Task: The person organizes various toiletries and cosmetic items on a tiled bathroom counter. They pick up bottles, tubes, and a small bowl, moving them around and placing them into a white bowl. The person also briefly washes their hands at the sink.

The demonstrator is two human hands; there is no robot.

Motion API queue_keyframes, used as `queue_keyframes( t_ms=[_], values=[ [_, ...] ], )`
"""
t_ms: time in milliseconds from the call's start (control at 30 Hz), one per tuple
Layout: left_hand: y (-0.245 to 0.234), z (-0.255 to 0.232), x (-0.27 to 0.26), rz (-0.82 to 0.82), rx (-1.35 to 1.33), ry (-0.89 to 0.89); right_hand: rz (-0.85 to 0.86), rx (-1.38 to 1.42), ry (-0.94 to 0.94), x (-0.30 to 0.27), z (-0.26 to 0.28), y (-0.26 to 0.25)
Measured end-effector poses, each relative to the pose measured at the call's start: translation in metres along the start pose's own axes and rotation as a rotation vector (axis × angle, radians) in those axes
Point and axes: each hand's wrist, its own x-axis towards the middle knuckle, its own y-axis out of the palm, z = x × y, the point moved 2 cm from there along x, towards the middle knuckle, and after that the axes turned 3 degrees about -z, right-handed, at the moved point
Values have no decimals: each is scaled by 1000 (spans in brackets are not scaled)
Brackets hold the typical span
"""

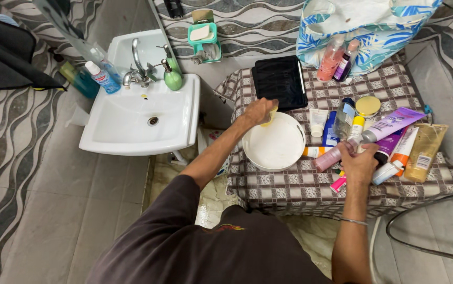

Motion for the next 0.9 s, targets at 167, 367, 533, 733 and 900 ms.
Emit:
queue_keyframes(
  t_ms=[167, 367, 533, 733, 900],
  values=[
    [1, 2, 1, 3, -29, -6, 8, -13, 51, -4, 8, 3],
    [-4, 4, -5, -30, -69, -23, -17, -88, 37, -5, 12, 4],
    [-7, 6, -11, -41, -129, -18, -12, -113, 74, -4, 5, 11],
    [-20, 10, -24, -83, -146, -10, -182, -235, -159, -8, 10, 15],
    [-21, 17, -28, -115, -200, -15, 333, 21, -448, -25, 67, 99]
  ],
)
